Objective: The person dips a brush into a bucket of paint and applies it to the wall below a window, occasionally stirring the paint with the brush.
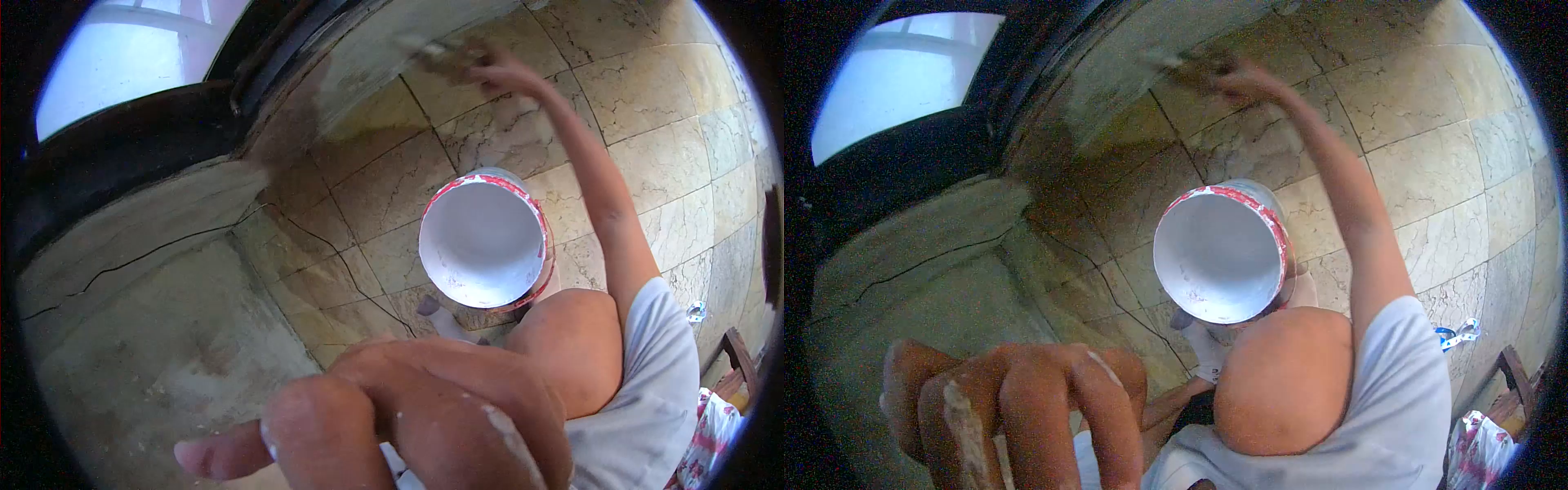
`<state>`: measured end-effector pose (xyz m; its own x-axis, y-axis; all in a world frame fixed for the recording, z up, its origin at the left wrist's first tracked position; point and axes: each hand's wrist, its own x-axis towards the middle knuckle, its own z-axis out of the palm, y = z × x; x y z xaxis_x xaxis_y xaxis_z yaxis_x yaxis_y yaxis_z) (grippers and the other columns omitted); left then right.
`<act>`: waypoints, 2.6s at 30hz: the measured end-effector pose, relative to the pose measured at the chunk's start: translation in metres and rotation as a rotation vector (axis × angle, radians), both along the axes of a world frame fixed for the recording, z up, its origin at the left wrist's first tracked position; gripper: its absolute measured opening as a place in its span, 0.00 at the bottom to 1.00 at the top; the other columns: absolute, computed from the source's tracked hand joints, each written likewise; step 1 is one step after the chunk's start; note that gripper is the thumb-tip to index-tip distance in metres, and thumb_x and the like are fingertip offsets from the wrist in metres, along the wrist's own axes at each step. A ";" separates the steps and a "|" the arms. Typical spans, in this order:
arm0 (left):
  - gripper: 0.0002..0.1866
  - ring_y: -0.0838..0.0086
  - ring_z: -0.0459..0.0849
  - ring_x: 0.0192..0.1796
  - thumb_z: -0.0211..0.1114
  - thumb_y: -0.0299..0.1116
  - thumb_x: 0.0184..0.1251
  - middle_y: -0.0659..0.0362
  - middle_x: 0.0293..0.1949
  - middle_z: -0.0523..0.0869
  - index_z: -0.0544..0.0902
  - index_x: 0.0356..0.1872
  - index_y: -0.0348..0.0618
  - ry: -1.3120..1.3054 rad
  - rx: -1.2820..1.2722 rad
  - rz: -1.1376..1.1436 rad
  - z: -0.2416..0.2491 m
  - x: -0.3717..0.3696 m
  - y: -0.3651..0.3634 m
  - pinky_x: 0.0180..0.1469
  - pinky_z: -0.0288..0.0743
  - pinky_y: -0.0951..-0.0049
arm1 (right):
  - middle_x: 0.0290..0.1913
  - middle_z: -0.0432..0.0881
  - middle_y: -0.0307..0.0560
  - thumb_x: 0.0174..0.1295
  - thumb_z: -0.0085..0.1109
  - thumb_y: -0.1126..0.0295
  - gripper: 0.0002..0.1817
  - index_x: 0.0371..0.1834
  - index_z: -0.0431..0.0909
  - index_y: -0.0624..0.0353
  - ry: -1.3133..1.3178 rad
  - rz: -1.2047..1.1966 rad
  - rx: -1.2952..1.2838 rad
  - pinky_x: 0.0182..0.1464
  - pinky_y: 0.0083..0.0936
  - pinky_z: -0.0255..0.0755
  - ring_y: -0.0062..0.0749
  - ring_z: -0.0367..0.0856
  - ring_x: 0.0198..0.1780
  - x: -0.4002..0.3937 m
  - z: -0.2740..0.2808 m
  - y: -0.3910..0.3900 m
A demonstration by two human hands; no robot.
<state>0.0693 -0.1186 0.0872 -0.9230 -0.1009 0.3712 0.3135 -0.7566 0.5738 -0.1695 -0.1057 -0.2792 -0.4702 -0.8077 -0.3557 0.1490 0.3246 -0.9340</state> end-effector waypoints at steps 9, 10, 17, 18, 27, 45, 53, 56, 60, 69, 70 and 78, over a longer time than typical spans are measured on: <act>0.15 0.60 0.79 0.39 0.50 0.49 0.70 0.54 0.36 0.80 0.68 0.42 0.47 -0.031 0.004 -0.356 -0.009 -0.015 -0.025 0.42 0.74 0.55 | 0.25 0.79 0.44 0.61 0.56 0.63 0.23 0.56 0.64 0.58 0.489 -0.687 -0.076 0.22 0.22 0.70 0.25 0.78 0.22 0.015 0.006 0.046; 0.14 0.59 0.78 0.38 0.51 0.47 0.70 0.54 0.35 0.77 0.67 0.39 0.47 -0.075 0.010 -0.260 -0.013 -0.009 -0.021 0.42 0.74 0.52 | 0.23 0.78 0.44 0.61 0.55 0.64 0.22 0.56 0.63 0.58 0.511 -0.711 -0.058 0.19 0.22 0.70 0.24 0.77 0.19 0.029 0.001 0.026; 0.12 0.69 0.73 0.33 0.60 0.26 0.63 0.59 0.34 0.67 0.63 0.35 0.47 -0.244 -0.026 0.096 -0.035 0.012 -0.044 0.33 0.78 0.64 | 0.31 0.76 0.51 0.58 0.50 0.65 0.22 0.54 0.63 0.63 0.215 -0.106 -0.160 0.23 0.30 0.73 0.31 0.76 0.20 0.126 0.029 -0.069; 0.13 0.71 0.73 0.31 0.59 0.22 0.62 0.59 0.34 0.66 0.62 0.34 0.47 -0.301 -0.044 0.150 -0.034 0.015 -0.048 0.31 0.79 0.67 | 0.32 0.75 0.52 0.58 0.49 0.65 0.21 0.53 0.64 0.64 0.120 0.026 -0.202 0.24 0.30 0.73 0.31 0.75 0.20 0.125 0.031 -0.068; 0.16 0.82 0.71 0.18 0.60 0.21 0.60 0.60 0.28 0.66 0.59 0.28 0.46 -0.649 -0.379 0.131 -0.047 0.034 -0.066 0.23 0.80 0.75 | 0.37 0.76 0.48 0.58 0.54 0.61 0.24 0.57 0.66 0.60 0.281 0.249 -0.243 0.27 0.27 0.72 0.29 0.75 0.30 0.073 0.021 -0.073; 0.10 0.77 0.80 0.31 0.59 0.14 0.58 0.60 0.32 0.74 0.68 0.35 0.38 -1.363 -1.143 0.337 -0.033 0.193 -0.099 0.35 0.76 0.77 | 0.41 0.78 0.66 0.55 0.56 0.59 0.26 0.53 0.67 0.66 0.280 -0.214 -0.088 0.46 0.45 0.71 0.54 0.78 0.45 0.110 0.025 -0.044; 0.09 0.75 0.82 0.32 0.58 0.14 0.58 0.59 0.30 0.76 0.68 0.35 0.36 -1.366 -1.196 0.287 -0.041 0.194 -0.104 0.36 0.77 0.77 | 0.26 0.77 0.47 0.54 0.53 0.64 0.15 0.41 0.72 0.62 0.240 0.458 -0.343 0.28 0.30 0.68 0.29 0.75 0.27 0.104 0.022 -0.081; 0.09 0.75 0.83 0.33 0.58 0.14 0.58 0.59 0.29 0.77 0.68 0.35 0.36 -1.436 -1.172 0.253 -0.040 0.188 -0.101 0.36 0.77 0.77 | 0.39 0.78 0.45 0.55 0.59 0.64 0.25 0.56 0.67 0.58 0.180 0.285 -0.298 0.41 0.32 0.72 0.33 0.74 0.41 0.067 -0.004 -0.080; 0.10 0.76 0.83 0.32 0.58 0.14 0.58 0.60 0.30 0.76 0.68 0.36 0.37 -1.410 -1.186 0.262 -0.042 0.195 -0.107 0.36 0.77 0.78 | 0.39 0.80 0.42 0.55 0.60 0.60 0.28 0.60 0.68 0.52 0.120 0.148 -0.193 0.34 0.28 0.72 0.25 0.74 0.37 -0.006 0.045 0.010; 0.10 0.76 0.82 0.32 0.59 0.14 0.58 0.61 0.30 0.74 0.68 0.36 0.37 -1.374 -1.144 0.245 -0.049 0.193 -0.110 0.37 0.77 0.77 | 0.22 0.75 0.38 0.62 0.57 0.63 0.19 0.50 0.65 0.61 0.236 -0.914 -0.185 0.17 0.19 0.60 0.16 0.68 0.19 -0.057 0.053 0.153; 0.10 0.76 0.82 0.32 0.59 0.14 0.58 0.61 0.30 0.75 0.68 0.36 0.37 -1.373 -1.137 0.246 -0.050 0.192 -0.111 0.37 0.77 0.77 | 0.22 0.75 0.41 0.62 0.57 0.64 0.21 0.52 0.62 0.61 0.260 -0.962 -0.268 0.16 0.18 0.63 0.19 0.70 0.18 -0.060 0.048 0.142; 0.10 0.76 0.83 0.32 0.59 0.14 0.58 0.60 0.29 0.76 0.70 0.37 0.36 -1.381 -1.231 0.206 -0.046 0.182 -0.107 0.37 0.78 0.77 | 0.30 0.78 0.53 0.56 0.56 0.64 0.20 0.50 0.66 0.59 0.230 -0.712 -0.196 0.32 0.34 0.72 0.37 0.79 0.29 0.017 0.053 0.014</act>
